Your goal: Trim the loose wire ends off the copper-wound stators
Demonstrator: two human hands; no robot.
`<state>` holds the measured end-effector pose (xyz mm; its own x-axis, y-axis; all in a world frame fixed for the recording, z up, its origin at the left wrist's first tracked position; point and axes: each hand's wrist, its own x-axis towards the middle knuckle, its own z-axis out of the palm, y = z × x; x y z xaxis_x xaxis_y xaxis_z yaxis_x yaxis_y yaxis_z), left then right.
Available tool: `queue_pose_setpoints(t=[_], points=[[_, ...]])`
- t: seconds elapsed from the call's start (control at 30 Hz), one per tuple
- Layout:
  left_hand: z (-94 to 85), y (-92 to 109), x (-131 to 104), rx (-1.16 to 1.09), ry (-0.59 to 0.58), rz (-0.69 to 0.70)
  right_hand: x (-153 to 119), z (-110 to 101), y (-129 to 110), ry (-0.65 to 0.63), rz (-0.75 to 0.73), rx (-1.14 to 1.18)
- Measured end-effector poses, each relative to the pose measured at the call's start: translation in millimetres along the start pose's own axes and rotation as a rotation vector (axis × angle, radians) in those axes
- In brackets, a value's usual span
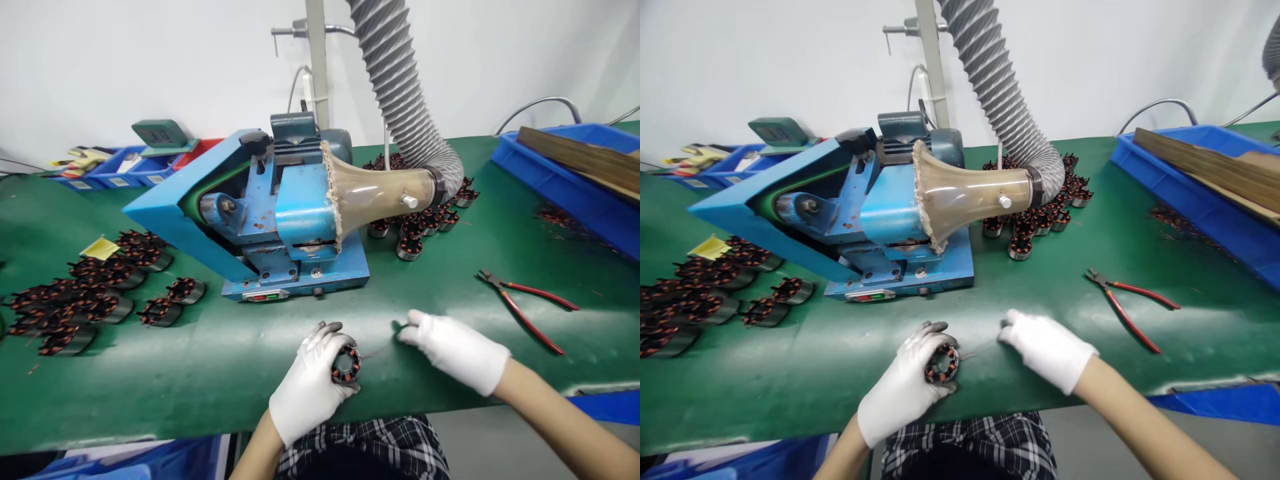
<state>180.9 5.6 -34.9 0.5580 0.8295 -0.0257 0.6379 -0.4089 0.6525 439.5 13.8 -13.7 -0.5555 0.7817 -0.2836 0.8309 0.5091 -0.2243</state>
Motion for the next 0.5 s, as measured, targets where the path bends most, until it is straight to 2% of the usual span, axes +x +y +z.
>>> queue_pose_setpoints(t=[0.1, 0.17, 0.23, 0.33, 0.4, 0.5], points=[[-4.1, 7.7, -2.1, -0.022, -0.013, -0.012, -31.4, 0.2, 53.1, 0.172, 0.202, 0.013], [-5.7, 17.1, -2.2, -0.008, 0.011, -0.011, -50.8, 2.8, 84.9, 0.335, 0.482, -0.047], [-5.0, 27.1, -0.1, 0.046, 0.022, -0.005, -64.3, 7.1, 105.5, 0.378, 0.756, -0.148], [0.7, 37.3, 5.5, 0.148, -0.016, -0.009, -70.3, 13.4, 112.0, 0.322, 0.978, -0.196], [5.4, 40.3, 8.6, 0.207, -0.044, -0.044, -67.7, 15.1, 104.4, 0.327, 1.096, -0.067], [10.7, 42.6, 10.2, 0.259, -0.063, -0.111, -63.0, 15.9, 83.2, 0.411, 1.287, 0.215]])
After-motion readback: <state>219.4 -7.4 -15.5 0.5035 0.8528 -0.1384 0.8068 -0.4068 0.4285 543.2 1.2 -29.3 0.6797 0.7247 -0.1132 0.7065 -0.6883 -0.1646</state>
